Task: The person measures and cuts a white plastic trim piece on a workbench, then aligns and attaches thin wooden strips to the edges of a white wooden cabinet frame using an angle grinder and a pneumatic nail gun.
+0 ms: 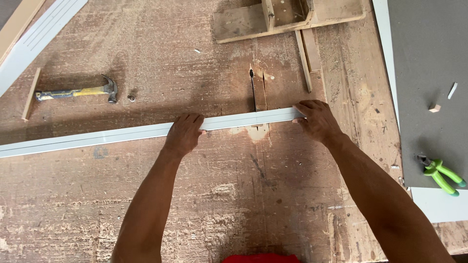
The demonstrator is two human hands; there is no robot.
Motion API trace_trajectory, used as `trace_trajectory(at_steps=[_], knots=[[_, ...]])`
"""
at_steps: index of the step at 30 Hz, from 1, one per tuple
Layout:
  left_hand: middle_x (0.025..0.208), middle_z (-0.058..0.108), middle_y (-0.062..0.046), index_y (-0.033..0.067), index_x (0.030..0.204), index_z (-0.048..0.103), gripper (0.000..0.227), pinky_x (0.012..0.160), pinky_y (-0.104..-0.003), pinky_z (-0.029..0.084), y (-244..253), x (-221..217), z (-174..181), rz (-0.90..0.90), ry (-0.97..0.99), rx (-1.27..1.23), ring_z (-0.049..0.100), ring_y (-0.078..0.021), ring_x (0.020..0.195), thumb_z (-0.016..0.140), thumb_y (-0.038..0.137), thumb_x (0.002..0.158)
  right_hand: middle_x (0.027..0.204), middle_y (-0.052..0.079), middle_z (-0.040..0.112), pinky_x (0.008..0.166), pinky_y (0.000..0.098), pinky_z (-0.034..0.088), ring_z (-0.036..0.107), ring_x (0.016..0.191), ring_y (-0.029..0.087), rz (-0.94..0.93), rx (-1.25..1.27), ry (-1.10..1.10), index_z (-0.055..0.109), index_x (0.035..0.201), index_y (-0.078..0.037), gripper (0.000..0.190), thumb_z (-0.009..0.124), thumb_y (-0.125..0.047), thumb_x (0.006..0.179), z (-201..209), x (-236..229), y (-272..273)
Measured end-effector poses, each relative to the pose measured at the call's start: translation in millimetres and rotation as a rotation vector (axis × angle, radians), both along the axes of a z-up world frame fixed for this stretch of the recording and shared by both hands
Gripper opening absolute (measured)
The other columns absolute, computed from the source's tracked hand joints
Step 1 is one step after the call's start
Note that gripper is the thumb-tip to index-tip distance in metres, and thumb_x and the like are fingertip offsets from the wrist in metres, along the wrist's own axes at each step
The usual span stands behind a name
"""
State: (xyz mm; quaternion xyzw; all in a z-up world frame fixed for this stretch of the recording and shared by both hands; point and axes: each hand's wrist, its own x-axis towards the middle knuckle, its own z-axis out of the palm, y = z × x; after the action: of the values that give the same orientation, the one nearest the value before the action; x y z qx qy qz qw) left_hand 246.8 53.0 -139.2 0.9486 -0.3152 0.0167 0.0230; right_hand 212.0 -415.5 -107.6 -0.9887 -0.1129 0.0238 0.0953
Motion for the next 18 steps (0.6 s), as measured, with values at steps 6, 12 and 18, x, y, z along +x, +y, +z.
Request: trace_trajectory(at_steps=[6, 12, 18], knots=[[0.159, 0.042, -0.021, 0.0079, 0.154, 0.042, 0.055, 0.123, -0.062, 0.029, 0.0, 4.8, -27.6, -0.199, -0.143, -0.656, 0.042, -0.0431, 0.146, 0.038, 0.043, 0.112, 0.137, 0.018, 0.069, 0.109, 0.0470, 0.051, 0.064, 0.127, 0.036, 0.149, 0.335, -0.188, 0.071, 0.135, -0.006, 0.047, 0.069, -0.010, 0.088, -29.5, 9.1, -21.1], [0.130, 0.062, -0.012, 0.0068, 0.131, 0.059, 0.048, 0.098, -0.050, 0.049, -11.2, 0.4, 0.3, 0.017, 0.019, -0.173, 0.054, -0.0351, 0.121, 0.078, 0.018, 0.088, 0.132, 0.009, 0.078, 0.099, 0.0465, 0.059, 0.075, 0.117, 0.033, 0.207, 0.001, -0.365, 0.077, 0.138, -0.012, 0.049, 0.069, -0.038, 0.097, -3.1, 0.9, -0.2], [0.124, 0.064, -0.013, 0.0036, 0.124, 0.060, 0.049, 0.089, -0.050, 0.053, -9.3, -1.8, 2.0, -0.039, -0.098, -0.279, 0.058, -0.0348, 0.112, 0.084, 0.012, 0.083, 0.131, 0.009, 0.078, 0.099, 0.0459, 0.060, 0.074, 0.121, 0.032, 0.218, -0.005, -0.344, 0.077, 0.138, -0.012, 0.050, 0.072, -0.037, 0.095, -4.8, 1.4, -4.4]])
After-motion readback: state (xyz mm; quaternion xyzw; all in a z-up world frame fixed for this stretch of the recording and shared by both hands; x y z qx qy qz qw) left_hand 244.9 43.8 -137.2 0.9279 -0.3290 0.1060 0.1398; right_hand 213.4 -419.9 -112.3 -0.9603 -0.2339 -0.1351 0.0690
